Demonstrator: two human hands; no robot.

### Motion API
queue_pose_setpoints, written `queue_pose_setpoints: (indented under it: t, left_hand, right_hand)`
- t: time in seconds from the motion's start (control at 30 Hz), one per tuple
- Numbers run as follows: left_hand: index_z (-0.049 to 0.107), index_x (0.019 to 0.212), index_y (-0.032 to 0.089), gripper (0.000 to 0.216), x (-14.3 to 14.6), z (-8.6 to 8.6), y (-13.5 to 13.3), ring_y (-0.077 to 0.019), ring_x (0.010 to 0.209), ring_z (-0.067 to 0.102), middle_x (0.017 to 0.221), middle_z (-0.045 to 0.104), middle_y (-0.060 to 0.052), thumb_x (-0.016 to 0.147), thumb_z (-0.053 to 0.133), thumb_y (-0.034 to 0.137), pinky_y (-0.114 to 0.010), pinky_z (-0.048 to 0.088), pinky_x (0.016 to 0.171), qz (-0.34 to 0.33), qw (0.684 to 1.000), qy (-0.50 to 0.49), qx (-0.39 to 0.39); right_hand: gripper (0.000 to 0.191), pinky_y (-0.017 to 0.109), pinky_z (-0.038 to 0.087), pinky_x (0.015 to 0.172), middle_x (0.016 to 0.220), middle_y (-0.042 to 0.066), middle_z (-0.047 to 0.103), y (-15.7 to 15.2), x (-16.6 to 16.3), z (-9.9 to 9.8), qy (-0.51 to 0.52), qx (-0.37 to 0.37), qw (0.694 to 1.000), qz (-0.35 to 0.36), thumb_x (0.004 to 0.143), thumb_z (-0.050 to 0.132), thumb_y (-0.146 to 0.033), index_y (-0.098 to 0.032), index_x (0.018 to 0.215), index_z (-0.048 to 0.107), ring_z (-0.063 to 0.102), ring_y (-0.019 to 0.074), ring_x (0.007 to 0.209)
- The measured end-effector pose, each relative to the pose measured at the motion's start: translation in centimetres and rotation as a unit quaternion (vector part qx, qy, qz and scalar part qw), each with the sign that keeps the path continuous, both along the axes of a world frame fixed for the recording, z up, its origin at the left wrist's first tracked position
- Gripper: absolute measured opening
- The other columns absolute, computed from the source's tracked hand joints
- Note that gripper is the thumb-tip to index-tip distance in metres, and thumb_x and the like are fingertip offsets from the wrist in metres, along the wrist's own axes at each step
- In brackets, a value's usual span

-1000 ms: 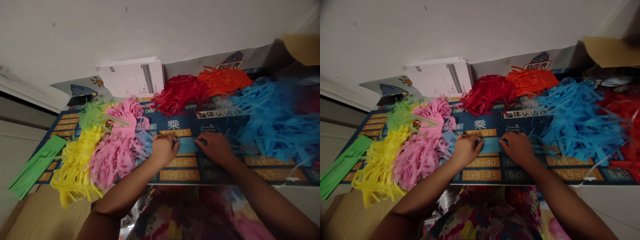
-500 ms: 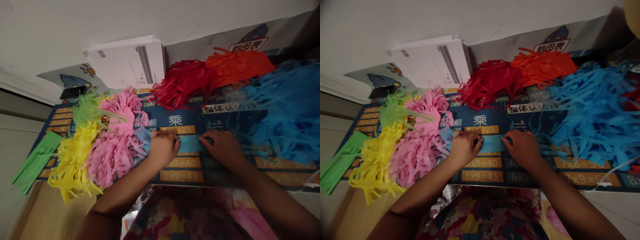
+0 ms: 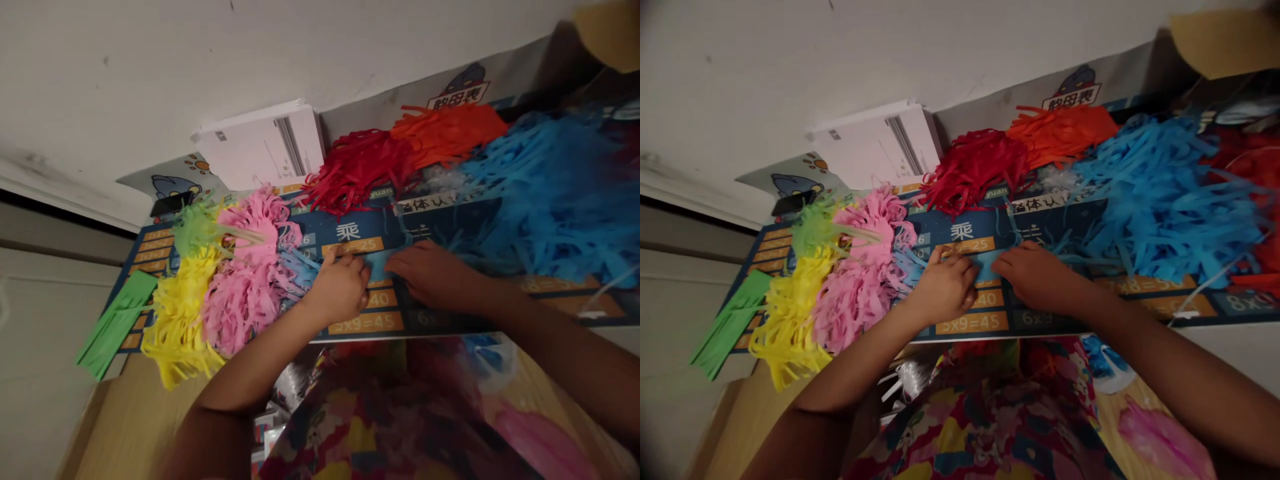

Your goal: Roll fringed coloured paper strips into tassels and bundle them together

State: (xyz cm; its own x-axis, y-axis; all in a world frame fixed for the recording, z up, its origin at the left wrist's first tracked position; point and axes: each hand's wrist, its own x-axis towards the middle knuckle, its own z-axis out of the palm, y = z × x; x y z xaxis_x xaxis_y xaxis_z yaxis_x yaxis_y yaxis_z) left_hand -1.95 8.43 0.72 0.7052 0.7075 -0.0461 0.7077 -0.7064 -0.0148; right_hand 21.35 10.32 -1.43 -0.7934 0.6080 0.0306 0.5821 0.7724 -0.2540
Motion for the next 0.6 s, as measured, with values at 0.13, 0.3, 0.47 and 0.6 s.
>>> queue_pose_setpoints:
  t: [0.13, 0.3, 0.47, 0.6]
  left_hand:
    - [0.067, 0.099, 0.015, 0.020, 0.5, -0.2, -0.3, -0.0312, 0.094, 0.064, 0.096, 0.069, -0.013, 0.084, 0.061, 0.027, -0.060, 0.026, 0.107, 0.018, 1.000, 0.006, 0.009]
    - [0.068, 0.104, 0.018, 0.020, -0.7, -1.9, -0.1, -0.0262, 0.094, 0.068, 0.094, 0.074, -0.009, 0.089, 0.055, 0.018, -0.058, 0.023, 0.115, 0.059, 0.996, -0.050, 0.043]
    - [0.073, 0.101, 0.024, 0.018, -2.6, -2.4, 0.6, -0.0216, 0.101, 0.069, 0.102, 0.078, -0.004, 0.090, 0.058, 0.021, -0.054, 0.026, 0.115, 0.112, 0.981, -0.157, -0.019]
    - [0.075, 0.097, 0.024, 0.016, -2.4, -1.9, 1.0, -0.0248, 0.110, 0.066, 0.109, 0.077, -0.005, 0.083, 0.071, 0.028, -0.054, 0.031, 0.110, 0.142, 0.975, -0.162, -0.058]
  right_hand:
    - [0.042, 0.040, 0.039, 0.092, 0.116, 0.013, 0.068, 0.9, 0.2, -1.2, 0.027, -0.013, 0.999, -0.028, 0.072, 0.059, -0.011, -0.016, 0.113, 0.063, 0.061, 0.0289, 0.108]
    - [0.037, 0.040, 0.038, 0.094, 0.118, 0.011, 0.068, 1.5, 1.1, -2.4, 0.096, -0.030, 0.994, -0.052, 0.072, 0.060, -0.016, -0.018, 0.109, 0.065, 0.061, 0.0274, 0.111]
    - [0.027, 0.042, 0.037, 0.095, 0.114, 0.010, 0.070, 2.8, 1.7, -2.8, 0.124, -0.034, 0.990, -0.051, 0.080, 0.060, -0.027, -0.021, 0.104, 0.072, 0.063, 0.0263, 0.107]
    - [0.026, 0.039, 0.038, 0.090, 0.106, 0.007, 0.072, 4.6, 2.1, -2.7, 0.131, -0.112, 0.984, -0.053, 0.089, 0.054, -0.036, -0.022, 0.093, 0.075, 0.066, 0.0230, 0.097]
